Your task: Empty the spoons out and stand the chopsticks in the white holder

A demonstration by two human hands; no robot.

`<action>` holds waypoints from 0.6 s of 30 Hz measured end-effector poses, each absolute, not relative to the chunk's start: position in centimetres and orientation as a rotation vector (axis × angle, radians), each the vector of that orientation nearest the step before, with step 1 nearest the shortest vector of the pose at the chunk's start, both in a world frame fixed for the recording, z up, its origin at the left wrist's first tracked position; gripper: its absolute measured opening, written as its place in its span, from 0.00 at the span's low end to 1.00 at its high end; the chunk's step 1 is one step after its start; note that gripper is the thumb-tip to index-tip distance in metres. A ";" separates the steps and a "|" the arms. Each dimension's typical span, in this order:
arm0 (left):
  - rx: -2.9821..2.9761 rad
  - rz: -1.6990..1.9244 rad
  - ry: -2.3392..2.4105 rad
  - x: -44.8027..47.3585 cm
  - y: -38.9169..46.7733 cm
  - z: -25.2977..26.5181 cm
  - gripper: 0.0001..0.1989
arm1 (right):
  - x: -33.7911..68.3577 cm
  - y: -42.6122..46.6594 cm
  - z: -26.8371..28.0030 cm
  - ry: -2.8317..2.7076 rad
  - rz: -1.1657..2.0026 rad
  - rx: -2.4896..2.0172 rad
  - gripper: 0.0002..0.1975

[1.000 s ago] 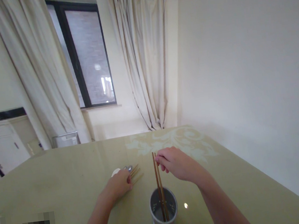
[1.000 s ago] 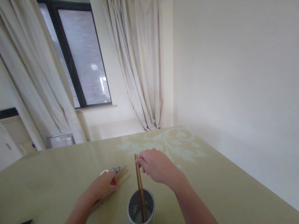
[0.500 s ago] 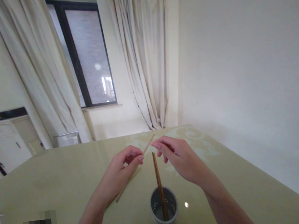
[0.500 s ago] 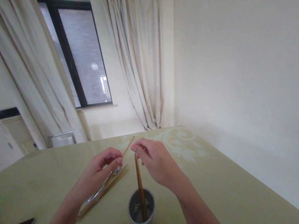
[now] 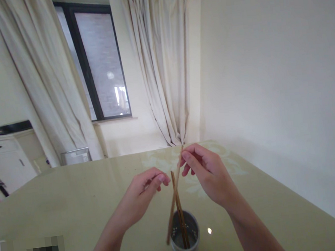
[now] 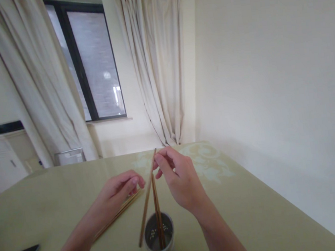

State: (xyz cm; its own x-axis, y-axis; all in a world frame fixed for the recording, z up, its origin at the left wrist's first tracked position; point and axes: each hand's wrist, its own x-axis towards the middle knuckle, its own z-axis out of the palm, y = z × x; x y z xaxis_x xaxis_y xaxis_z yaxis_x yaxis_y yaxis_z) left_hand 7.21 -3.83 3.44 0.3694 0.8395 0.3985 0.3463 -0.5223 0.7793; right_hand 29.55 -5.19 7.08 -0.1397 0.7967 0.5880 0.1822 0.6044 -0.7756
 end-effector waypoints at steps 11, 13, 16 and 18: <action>1.869 1.329 1.377 12.3 -4.2 0.6 0.12 | 24.0 -1.8 0.9 -1.495 0.275 -1.087 0.13; 1.847 1.408 1.403 11.7 -4.6 1.1 0.13 | 24.5 -0.6 0.5 -1.309 0.443 -1.005 0.14; 1.876 1.448 1.365 10.8 -5.7 2.0 0.15 | 26.1 0.8 1.2 -1.015 0.647 -0.875 0.14; 1.943 1.398 1.338 10.7 -6.6 1.9 0.15 | 27.2 0.9 2.1 -0.924 0.688 -0.794 0.14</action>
